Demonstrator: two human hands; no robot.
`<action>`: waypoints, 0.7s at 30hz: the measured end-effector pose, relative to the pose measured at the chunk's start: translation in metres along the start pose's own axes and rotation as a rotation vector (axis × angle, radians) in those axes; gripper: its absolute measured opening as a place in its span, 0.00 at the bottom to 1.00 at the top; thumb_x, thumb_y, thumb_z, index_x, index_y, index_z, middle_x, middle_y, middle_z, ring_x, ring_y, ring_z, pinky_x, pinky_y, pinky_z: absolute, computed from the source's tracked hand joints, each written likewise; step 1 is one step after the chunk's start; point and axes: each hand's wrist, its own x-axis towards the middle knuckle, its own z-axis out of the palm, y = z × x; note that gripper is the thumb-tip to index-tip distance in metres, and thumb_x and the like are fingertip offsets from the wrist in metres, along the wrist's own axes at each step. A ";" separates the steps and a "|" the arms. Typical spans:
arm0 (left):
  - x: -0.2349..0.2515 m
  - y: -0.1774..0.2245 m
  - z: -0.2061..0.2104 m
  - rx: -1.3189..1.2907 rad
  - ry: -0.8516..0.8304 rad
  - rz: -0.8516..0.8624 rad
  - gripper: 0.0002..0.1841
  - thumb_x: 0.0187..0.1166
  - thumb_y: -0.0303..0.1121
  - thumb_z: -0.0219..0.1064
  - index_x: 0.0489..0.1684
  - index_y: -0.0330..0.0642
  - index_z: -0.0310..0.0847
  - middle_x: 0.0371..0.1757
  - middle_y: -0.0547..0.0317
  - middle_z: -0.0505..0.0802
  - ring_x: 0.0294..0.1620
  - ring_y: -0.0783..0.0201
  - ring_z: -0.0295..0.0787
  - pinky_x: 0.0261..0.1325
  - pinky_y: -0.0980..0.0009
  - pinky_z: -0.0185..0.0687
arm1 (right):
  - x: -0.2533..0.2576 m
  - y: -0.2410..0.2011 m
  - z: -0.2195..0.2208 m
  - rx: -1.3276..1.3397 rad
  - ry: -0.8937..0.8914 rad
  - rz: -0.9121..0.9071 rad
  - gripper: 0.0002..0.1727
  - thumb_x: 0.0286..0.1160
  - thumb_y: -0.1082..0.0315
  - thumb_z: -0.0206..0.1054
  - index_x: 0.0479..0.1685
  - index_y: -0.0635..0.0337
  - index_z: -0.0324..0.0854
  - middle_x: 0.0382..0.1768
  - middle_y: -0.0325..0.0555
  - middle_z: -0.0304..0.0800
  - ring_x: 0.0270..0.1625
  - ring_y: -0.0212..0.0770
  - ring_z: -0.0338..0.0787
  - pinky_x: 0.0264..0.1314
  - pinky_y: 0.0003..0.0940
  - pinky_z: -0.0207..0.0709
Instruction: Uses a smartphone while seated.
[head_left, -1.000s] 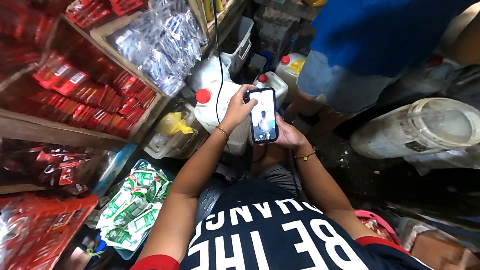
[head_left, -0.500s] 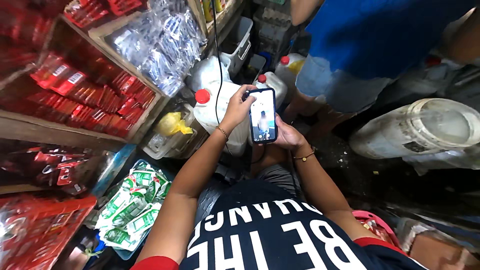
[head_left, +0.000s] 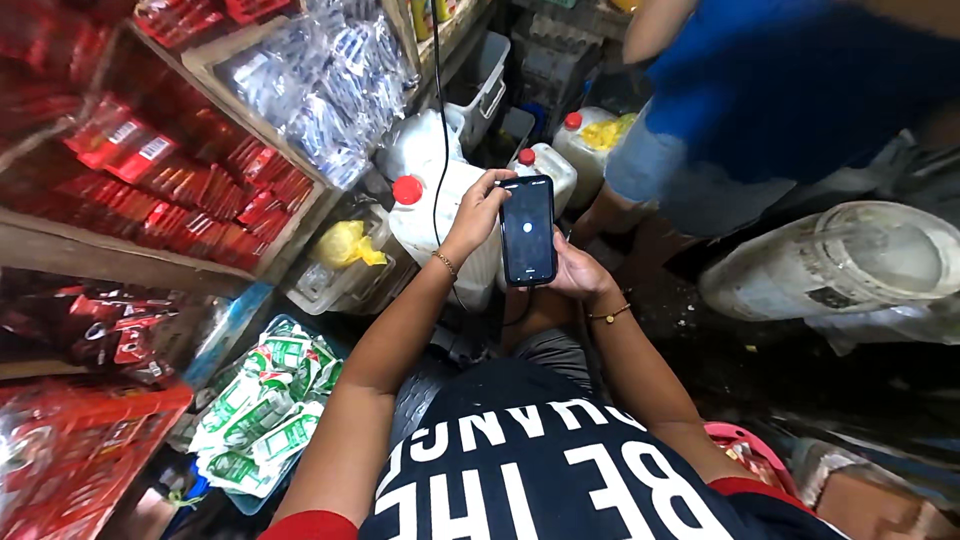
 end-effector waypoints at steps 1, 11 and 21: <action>0.000 0.000 0.000 -0.004 -0.001 0.002 0.19 0.87 0.28 0.48 0.70 0.37 0.79 0.58 0.49 0.88 0.52 0.65 0.85 0.56 0.66 0.81 | 0.000 0.000 0.000 0.007 0.003 0.002 0.32 0.87 0.36 0.48 0.88 0.30 0.54 0.70 0.44 0.83 0.65 0.49 0.89 0.60 0.50 0.88; -0.001 -0.002 0.002 -0.051 -0.011 -0.027 0.20 0.87 0.27 0.48 0.71 0.36 0.78 0.58 0.48 0.88 0.54 0.63 0.86 0.59 0.64 0.82 | 0.000 0.002 -0.003 -0.019 0.020 0.001 0.32 0.89 0.37 0.42 0.88 0.33 0.54 0.70 0.45 0.84 0.63 0.49 0.90 0.58 0.49 0.89; -0.001 -0.009 0.004 -0.116 -0.023 -0.004 0.21 0.85 0.26 0.47 0.73 0.36 0.76 0.59 0.47 0.88 0.53 0.63 0.88 0.59 0.64 0.84 | 0.000 0.002 -0.004 0.014 0.008 0.019 0.32 0.88 0.36 0.43 0.89 0.30 0.53 0.73 0.45 0.81 0.68 0.50 0.87 0.61 0.52 0.87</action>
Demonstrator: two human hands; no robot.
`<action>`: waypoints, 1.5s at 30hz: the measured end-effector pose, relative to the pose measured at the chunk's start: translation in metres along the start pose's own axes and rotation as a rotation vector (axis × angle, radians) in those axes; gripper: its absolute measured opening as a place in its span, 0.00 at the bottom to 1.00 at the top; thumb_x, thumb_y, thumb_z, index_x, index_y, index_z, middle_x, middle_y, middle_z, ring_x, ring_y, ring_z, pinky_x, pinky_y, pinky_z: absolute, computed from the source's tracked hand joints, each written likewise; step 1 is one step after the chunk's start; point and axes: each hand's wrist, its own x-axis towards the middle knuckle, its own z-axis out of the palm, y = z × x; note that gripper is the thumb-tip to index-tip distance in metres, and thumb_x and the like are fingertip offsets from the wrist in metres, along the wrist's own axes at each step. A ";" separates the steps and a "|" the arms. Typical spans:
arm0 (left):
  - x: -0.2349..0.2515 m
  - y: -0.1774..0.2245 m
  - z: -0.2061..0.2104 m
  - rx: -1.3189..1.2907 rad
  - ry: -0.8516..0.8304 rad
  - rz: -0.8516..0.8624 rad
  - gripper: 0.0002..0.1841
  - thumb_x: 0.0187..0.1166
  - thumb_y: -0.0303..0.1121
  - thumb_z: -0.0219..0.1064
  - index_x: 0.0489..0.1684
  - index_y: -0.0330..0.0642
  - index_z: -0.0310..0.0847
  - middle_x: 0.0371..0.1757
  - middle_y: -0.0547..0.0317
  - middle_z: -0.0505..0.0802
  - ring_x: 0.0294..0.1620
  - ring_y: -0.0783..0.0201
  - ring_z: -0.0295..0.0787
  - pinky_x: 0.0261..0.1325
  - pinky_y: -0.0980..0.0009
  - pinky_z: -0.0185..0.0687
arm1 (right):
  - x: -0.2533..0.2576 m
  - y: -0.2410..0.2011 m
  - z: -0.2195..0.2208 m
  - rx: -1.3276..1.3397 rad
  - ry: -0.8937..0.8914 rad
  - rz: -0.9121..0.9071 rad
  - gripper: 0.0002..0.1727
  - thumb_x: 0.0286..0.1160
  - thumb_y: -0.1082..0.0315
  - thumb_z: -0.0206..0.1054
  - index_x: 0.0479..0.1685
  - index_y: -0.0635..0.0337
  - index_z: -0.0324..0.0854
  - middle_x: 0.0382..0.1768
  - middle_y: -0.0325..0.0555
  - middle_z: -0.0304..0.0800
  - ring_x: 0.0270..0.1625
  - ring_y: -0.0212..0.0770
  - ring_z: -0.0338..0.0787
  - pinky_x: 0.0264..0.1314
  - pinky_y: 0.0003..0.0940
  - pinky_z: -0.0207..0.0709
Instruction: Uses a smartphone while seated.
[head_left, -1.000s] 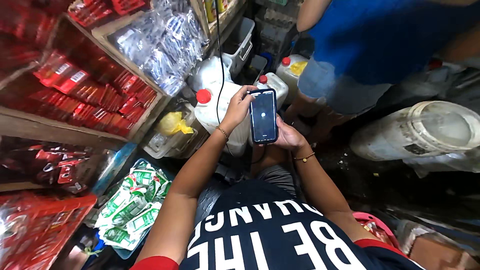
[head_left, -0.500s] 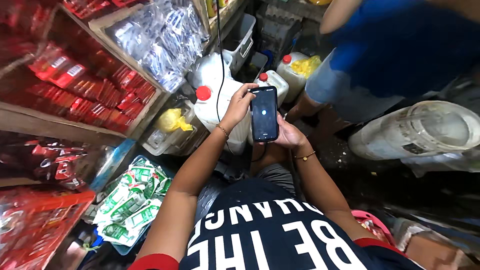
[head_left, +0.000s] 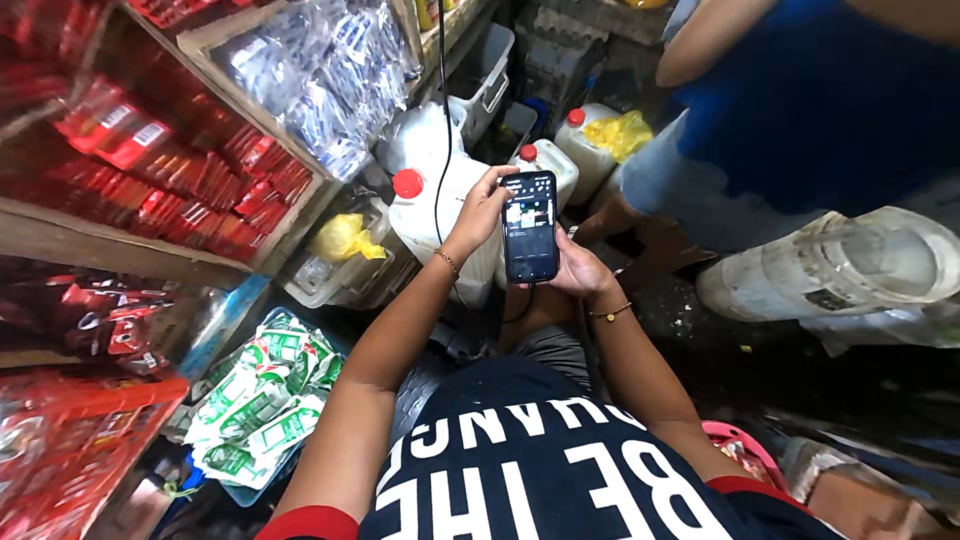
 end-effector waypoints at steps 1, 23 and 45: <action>0.000 0.000 0.000 -0.002 -0.003 0.002 0.21 0.86 0.26 0.46 0.73 0.36 0.75 0.61 0.47 0.88 0.54 0.63 0.88 0.59 0.64 0.84 | 0.000 0.000 0.000 0.003 0.001 -0.001 0.32 0.88 0.36 0.43 0.89 0.30 0.53 0.73 0.45 0.81 0.67 0.51 0.88 0.61 0.53 0.88; -0.005 -0.002 0.001 -0.035 -0.019 -0.004 0.23 0.86 0.24 0.49 0.80 0.37 0.69 0.59 0.44 0.88 0.48 0.64 0.89 0.55 0.66 0.86 | 0.004 0.001 -0.004 0.054 -0.076 -0.015 0.30 0.90 0.39 0.44 0.87 0.35 0.56 0.72 0.49 0.82 0.68 0.55 0.87 0.62 0.56 0.87; -0.008 -0.001 0.002 -0.056 -0.012 -0.034 0.24 0.83 0.21 0.54 0.80 0.38 0.67 0.63 0.44 0.87 0.51 0.62 0.90 0.54 0.65 0.87 | 0.003 -0.001 0.000 0.075 -0.066 -0.002 0.32 0.88 0.37 0.46 0.88 0.33 0.54 0.72 0.50 0.81 0.68 0.56 0.87 0.61 0.56 0.87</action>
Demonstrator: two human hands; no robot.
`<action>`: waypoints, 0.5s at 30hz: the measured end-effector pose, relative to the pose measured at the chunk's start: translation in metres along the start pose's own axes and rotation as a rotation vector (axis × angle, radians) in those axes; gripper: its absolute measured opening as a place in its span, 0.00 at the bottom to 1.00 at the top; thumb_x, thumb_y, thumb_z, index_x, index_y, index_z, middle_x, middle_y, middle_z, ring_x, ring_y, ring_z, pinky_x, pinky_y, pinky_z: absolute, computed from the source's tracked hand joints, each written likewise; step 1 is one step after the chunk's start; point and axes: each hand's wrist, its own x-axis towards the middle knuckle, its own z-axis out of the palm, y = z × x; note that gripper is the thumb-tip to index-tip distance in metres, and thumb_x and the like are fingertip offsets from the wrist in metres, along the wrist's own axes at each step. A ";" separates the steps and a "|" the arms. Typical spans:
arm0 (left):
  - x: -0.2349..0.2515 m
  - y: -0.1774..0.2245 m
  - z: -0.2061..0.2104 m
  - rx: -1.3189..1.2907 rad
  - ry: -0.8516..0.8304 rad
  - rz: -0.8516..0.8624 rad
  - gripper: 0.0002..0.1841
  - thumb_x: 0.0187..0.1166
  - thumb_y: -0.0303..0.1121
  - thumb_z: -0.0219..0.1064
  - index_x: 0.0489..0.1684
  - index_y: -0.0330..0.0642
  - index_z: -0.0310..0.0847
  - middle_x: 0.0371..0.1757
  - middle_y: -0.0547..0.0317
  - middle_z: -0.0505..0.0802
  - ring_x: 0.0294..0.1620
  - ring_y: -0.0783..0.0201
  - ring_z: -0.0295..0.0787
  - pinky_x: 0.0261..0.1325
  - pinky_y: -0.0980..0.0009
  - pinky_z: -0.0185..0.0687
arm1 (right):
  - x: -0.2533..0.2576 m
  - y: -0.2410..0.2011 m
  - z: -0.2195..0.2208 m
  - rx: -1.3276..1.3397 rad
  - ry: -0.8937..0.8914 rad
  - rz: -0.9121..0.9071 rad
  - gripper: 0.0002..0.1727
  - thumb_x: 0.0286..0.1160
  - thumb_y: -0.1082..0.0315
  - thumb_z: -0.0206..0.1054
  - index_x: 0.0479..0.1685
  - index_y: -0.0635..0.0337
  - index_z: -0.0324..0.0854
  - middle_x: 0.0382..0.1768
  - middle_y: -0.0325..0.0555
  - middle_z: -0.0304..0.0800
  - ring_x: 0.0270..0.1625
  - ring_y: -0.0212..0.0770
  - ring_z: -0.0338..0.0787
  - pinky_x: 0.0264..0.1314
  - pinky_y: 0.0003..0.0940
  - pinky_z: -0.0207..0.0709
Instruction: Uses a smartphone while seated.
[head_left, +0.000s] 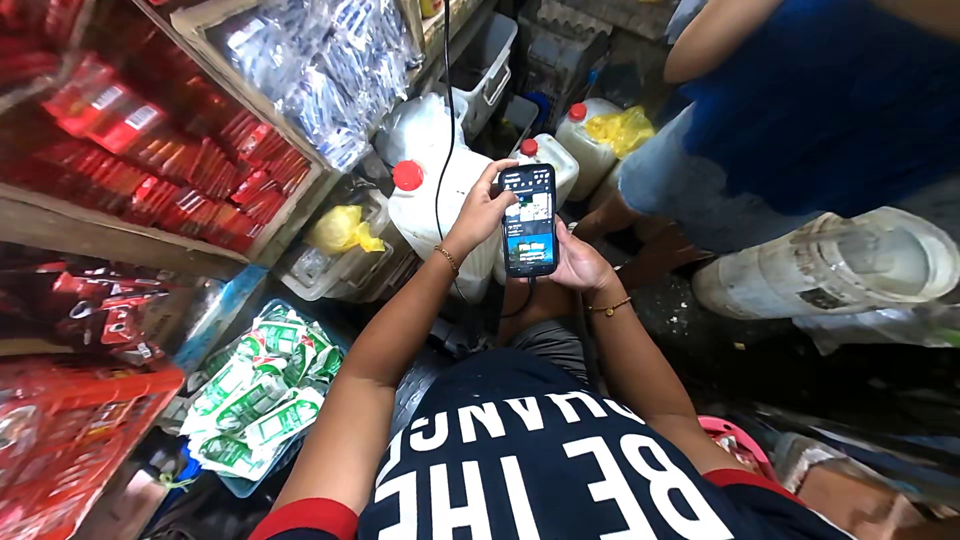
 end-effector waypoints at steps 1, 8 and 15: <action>0.000 0.000 0.000 0.006 0.003 -0.006 0.24 0.83 0.21 0.55 0.80 0.39 0.67 0.63 0.44 0.87 0.50 0.62 0.90 0.53 0.65 0.87 | 0.000 0.000 0.001 0.003 0.000 0.000 0.32 0.88 0.37 0.46 0.88 0.32 0.54 0.72 0.50 0.81 0.68 0.56 0.87 0.61 0.56 0.87; -0.001 -0.001 0.000 -0.022 -0.007 0.007 0.25 0.82 0.20 0.55 0.80 0.38 0.66 0.60 0.44 0.88 0.48 0.63 0.91 0.53 0.66 0.88 | 0.001 0.001 -0.002 0.008 -0.030 -0.013 0.32 0.88 0.37 0.47 0.88 0.34 0.55 0.72 0.51 0.82 0.67 0.56 0.88 0.62 0.56 0.86; -0.002 -0.002 0.000 -0.025 -0.003 -0.002 0.26 0.81 0.20 0.57 0.80 0.39 0.66 0.60 0.44 0.88 0.48 0.62 0.91 0.53 0.65 0.89 | 0.000 0.001 0.000 -0.037 -0.004 -0.012 0.31 0.88 0.37 0.45 0.87 0.35 0.57 0.70 0.50 0.84 0.63 0.54 0.90 0.57 0.52 0.89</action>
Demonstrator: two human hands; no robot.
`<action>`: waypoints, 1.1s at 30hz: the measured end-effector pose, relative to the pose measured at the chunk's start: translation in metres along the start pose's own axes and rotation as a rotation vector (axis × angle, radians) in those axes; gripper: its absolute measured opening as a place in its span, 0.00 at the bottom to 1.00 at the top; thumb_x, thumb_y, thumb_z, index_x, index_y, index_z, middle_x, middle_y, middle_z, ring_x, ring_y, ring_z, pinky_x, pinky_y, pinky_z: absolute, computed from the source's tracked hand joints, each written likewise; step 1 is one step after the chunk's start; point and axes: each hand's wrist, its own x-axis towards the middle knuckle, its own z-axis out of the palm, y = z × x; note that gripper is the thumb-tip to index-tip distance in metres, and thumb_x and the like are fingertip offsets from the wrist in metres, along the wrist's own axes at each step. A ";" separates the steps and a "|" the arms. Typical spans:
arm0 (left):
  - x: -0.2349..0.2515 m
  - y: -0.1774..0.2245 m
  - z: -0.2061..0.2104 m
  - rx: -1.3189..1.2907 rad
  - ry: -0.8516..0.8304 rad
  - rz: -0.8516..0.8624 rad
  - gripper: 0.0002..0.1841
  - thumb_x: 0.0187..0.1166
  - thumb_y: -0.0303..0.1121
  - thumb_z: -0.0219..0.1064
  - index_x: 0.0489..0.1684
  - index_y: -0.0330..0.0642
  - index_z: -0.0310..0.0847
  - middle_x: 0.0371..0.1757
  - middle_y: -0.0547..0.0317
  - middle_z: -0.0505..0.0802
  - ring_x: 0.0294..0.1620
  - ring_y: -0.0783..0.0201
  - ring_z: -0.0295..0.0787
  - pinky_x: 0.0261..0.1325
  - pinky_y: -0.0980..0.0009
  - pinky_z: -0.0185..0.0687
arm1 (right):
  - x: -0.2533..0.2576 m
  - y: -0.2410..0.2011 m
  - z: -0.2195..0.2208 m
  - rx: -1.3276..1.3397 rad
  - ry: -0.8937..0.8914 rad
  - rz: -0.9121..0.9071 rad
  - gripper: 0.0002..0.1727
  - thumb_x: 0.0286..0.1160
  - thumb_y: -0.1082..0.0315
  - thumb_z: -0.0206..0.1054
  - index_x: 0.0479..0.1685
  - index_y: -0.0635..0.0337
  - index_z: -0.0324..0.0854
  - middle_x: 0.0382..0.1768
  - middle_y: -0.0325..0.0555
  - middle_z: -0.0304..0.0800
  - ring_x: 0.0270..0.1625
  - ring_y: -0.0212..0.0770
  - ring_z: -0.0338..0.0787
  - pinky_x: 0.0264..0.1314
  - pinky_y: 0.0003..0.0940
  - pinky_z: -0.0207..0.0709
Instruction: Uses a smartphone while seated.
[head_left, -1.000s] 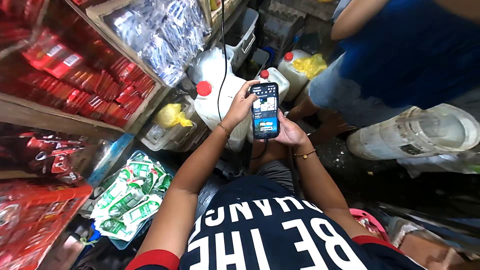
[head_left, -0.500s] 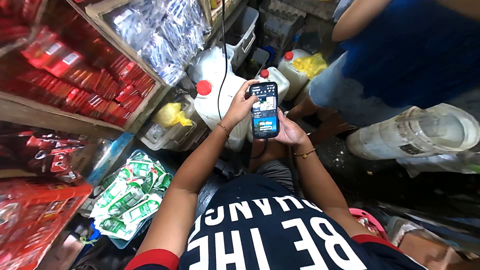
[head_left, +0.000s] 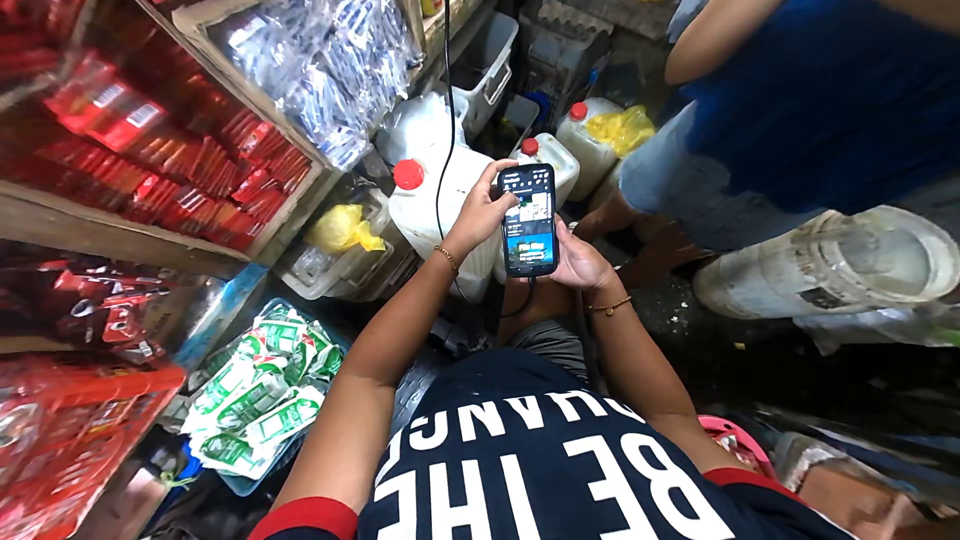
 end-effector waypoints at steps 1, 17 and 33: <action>0.000 0.000 0.000 0.001 -0.001 0.002 0.26 0.81 0.20 0.57 0.80 0.39 0.66 0.60 0.44 0.89 0.48 0.63 0.92 0.53 0.65 0.89 | 0.000 0.000 -0.001 0.003 -0.001 0.004 0.31 0.88 0.37 0.45 0.87 0.35 0.57 0.70 0.50 0.83 0.64 0.54 0.90 0.58 0.52 0.89; 0.001 0.000 0.000 0.039 -0.009 0.005 0.28 0.78 0.19 0.58 0.80 0.38 0.65 0.61 0.44 0.89 0.49 0.61 0.93 0.54 0.64 0.90 | -0.001 -0.001 0.000 0.012 0.013 0.008 0.30 0.90 0.39 0.42 0.89 0.30 0.52 0.73 0.48 0.81 0.68 0.55 0.87 0.61 0.57 0.87; -0.001 0.000 -0.001 0.055 -0.030 0.005 0.30 0.79 0.22 0.66 0.81 0.40 0.62 0.62 0.43 0.88 0.50 0.60 0.93 0.55 0.64 0.90 | 0.001 -0.001 -0.001 0.008 0.010 0.021 0.30 0.89 0.38 0.42 0.88 0.31 0.54 0.72 0.49 0.82 0.66 0.54 0.88 0.59 0.54 0.88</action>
